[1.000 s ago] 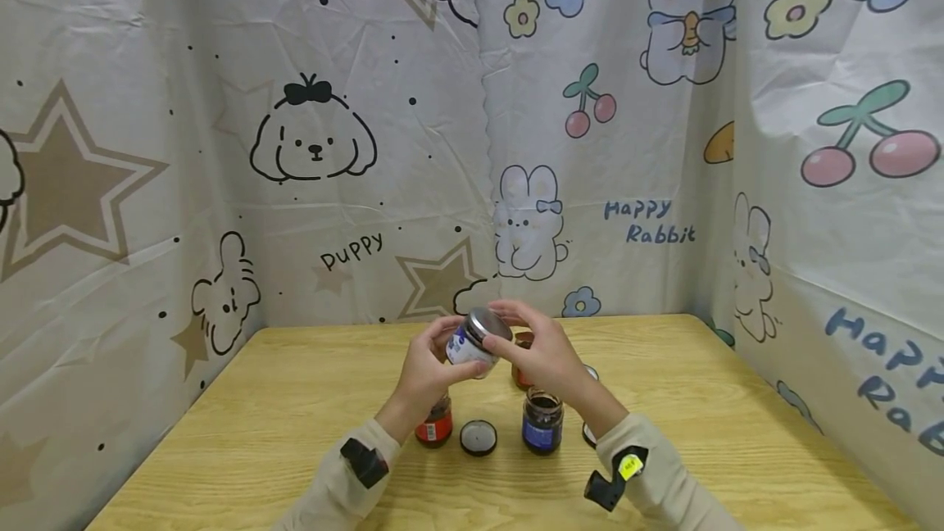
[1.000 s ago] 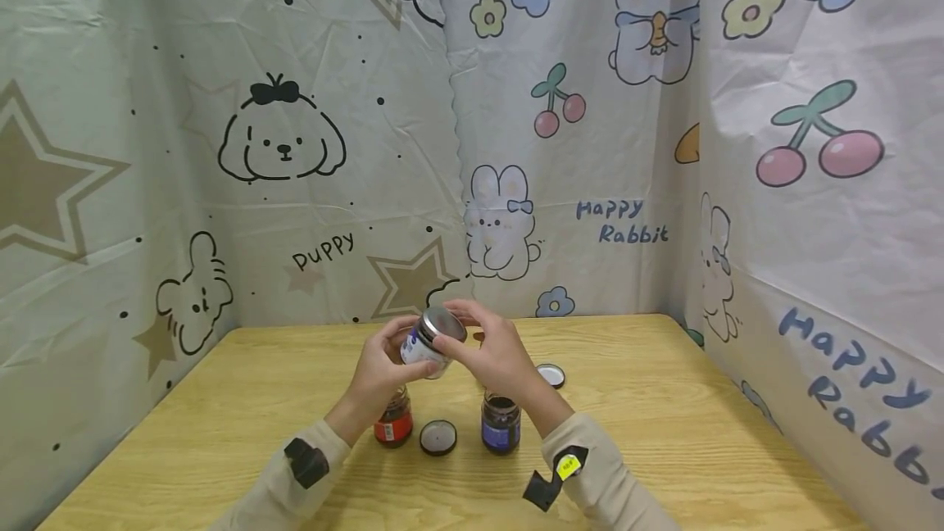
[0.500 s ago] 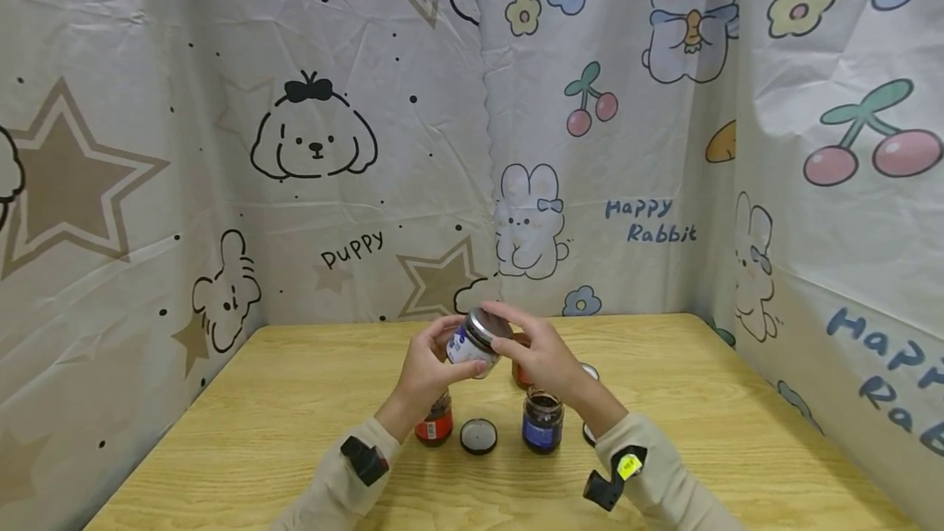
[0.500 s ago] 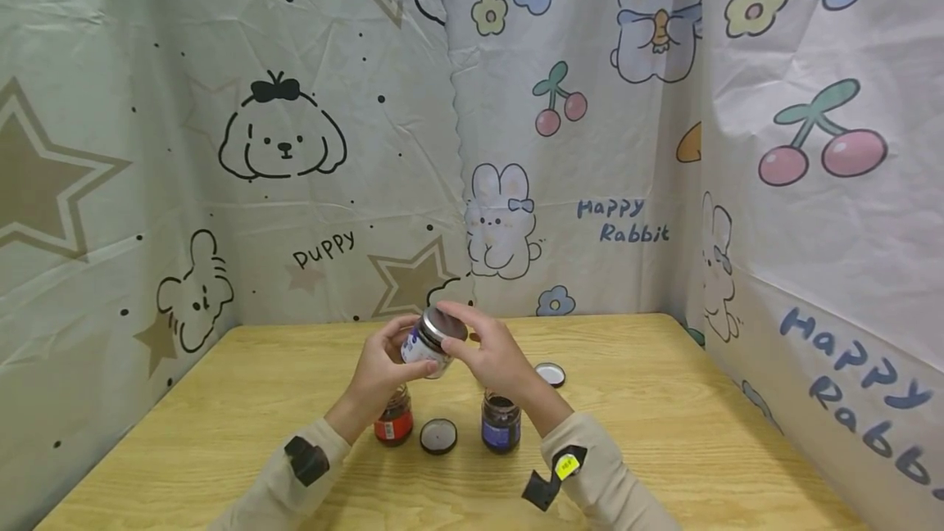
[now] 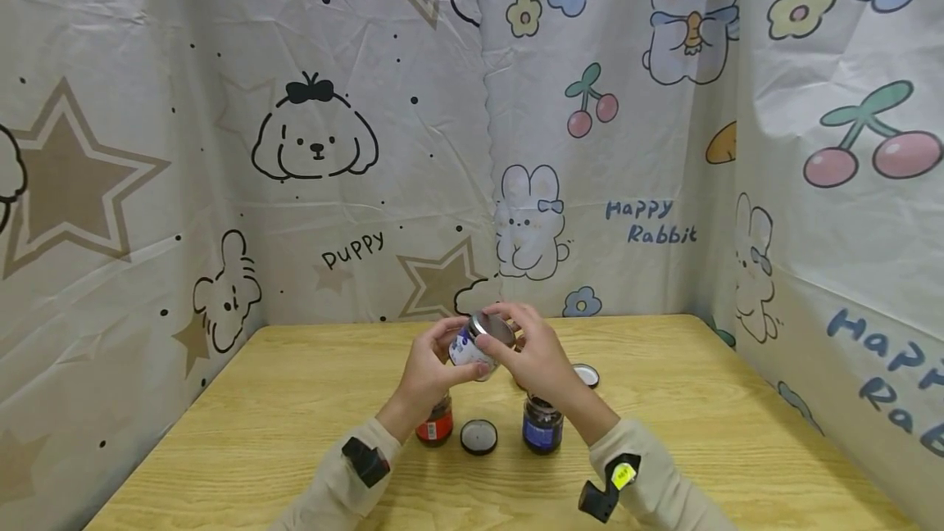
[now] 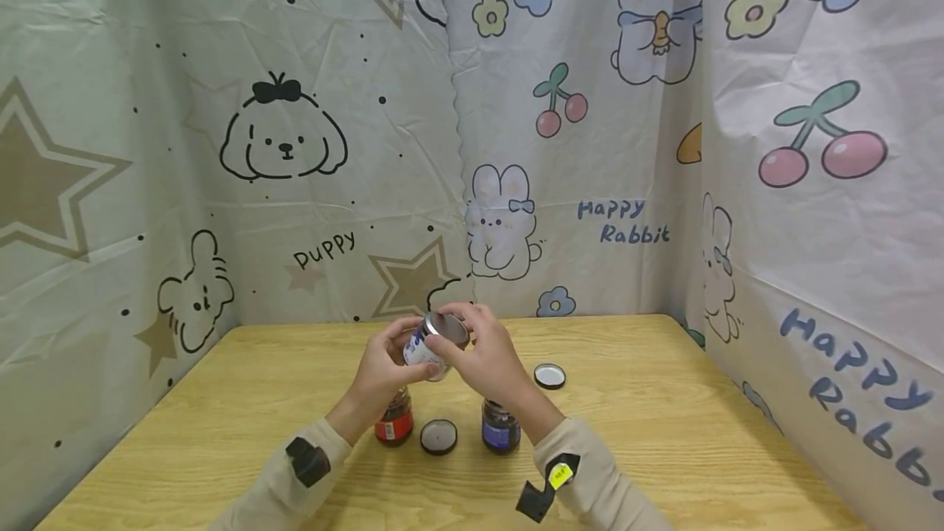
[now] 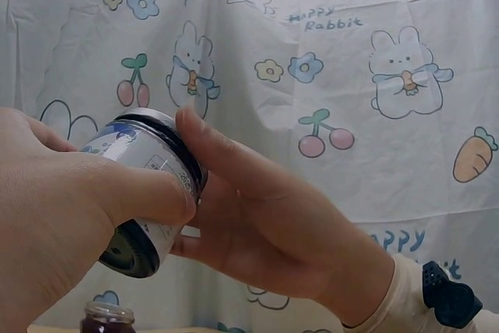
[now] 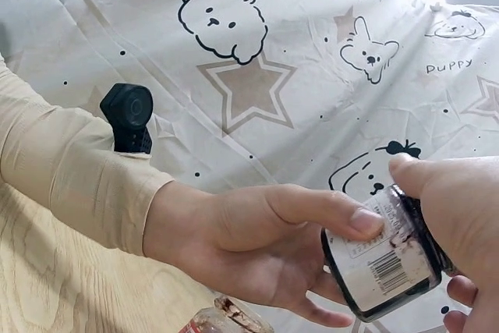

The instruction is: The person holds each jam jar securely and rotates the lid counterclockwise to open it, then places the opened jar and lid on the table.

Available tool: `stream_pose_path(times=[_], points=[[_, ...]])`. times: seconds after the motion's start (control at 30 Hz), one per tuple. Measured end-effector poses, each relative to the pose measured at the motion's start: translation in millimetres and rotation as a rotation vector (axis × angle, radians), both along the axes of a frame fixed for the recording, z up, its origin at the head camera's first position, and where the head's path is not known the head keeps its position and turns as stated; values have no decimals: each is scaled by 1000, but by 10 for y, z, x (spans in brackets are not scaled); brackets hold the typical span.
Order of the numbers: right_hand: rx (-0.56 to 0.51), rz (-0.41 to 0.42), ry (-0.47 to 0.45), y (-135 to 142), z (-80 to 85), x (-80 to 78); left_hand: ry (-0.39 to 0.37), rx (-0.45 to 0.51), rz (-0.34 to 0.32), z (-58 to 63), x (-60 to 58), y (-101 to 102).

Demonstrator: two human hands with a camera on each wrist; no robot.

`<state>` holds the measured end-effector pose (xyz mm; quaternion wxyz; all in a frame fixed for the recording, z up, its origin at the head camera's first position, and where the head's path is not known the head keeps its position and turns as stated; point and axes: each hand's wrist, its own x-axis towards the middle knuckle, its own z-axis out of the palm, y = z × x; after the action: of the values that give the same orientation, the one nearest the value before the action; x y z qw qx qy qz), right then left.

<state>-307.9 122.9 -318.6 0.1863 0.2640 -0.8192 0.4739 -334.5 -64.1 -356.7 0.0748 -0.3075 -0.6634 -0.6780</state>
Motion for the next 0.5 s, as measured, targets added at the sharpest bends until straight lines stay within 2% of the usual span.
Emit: stream_pose_path(times=[0.1, 0.23, 0.5], points=[[-2, -25, -16, 15, 0, 2, 2, -13, 1, 68, 80, -2], [-10, -3, -33, 37, 11, 13, 2, -24, 12, 150, 179, 0], [-24, 71, -20, 56, 56, 17, 15, -9, 8, 159, 173, -10]])
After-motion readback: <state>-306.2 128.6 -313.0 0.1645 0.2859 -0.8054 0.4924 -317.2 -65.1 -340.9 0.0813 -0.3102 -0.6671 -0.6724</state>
